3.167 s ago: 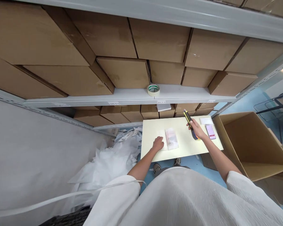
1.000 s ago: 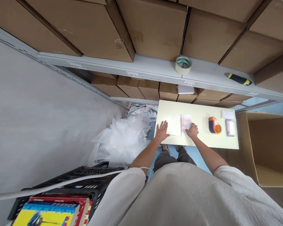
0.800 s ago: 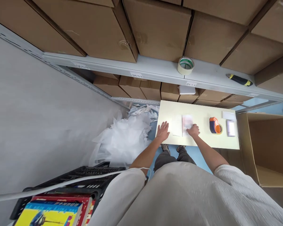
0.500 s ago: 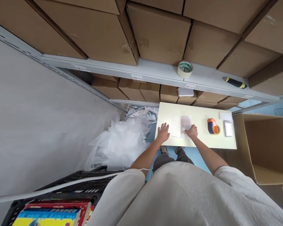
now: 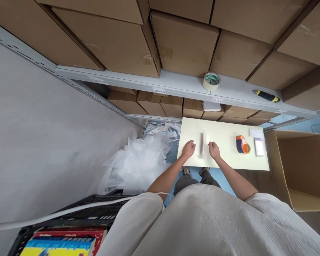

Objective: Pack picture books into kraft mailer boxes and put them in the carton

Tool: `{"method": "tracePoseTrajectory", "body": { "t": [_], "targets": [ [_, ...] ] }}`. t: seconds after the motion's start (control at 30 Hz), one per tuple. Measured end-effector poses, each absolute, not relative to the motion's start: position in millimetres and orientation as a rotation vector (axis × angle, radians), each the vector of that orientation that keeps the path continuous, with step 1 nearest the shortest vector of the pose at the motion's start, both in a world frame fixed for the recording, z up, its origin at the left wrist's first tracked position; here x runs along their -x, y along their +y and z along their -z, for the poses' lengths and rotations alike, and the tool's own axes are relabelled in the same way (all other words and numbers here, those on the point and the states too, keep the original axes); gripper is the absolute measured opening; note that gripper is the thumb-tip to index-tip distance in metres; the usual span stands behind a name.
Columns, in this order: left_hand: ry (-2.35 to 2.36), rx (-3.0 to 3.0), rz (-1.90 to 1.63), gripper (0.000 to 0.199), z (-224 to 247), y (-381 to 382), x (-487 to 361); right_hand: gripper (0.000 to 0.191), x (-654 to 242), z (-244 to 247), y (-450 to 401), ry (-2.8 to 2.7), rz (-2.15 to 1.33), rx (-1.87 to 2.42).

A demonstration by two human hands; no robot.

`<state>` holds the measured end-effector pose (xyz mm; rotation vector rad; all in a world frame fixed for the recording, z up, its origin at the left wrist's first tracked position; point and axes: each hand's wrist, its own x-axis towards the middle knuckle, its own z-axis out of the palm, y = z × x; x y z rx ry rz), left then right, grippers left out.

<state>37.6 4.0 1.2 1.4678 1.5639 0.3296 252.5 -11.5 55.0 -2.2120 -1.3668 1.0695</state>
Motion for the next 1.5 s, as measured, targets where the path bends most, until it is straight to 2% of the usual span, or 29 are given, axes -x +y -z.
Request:
{"method": "tracePoseTrajectory", "body": {
  "t": [0.2,0.43,0.53,0.73,1.0,1.13,1.5],
  "targets": [
    [1.573,-1.141,-0.289,0.046,3.8,10.9,-44.4,0.023,-254.5,-37.1,-9.5,-1.375,-1.188,2.33],
    [1.609,-1.122,-0.302,0.048,10.2,8.1,-40.8,0.036,-244.8,-19.6,1.3,-1.286,-1.249,2.366],
    [1.562,-1.123,-0.304,0.045,11.6,4.5,-42.3,0.035,-241.3,-12.4,6.2,-1.217,-1.253,2.383],
    [1.565,-1.12,-0.29,0.037,10.6,5.1,-40.2,0.011,-235.6,-2.2,11.8,-1.095,-1.344,2.315],
    [1.684,-1.341,-0.426,0.056,1.7,22.8,-16.1,0.01,-198.3,-4.5,54.9,-1.128,-1.399,2.109],
    [1.723,-1.545,-0.475,0.059,-1.9,32.7,-0.8,0.011,-171.8,-1.6,90.7,-1.122,-1.423,2.027],
    [1.616,-1.725,-0.125,0.064,0.9,42.5,10.5,0.004,-153.9,21.3,133.9,-1.295,-1.29,2.197]
  ]
}}
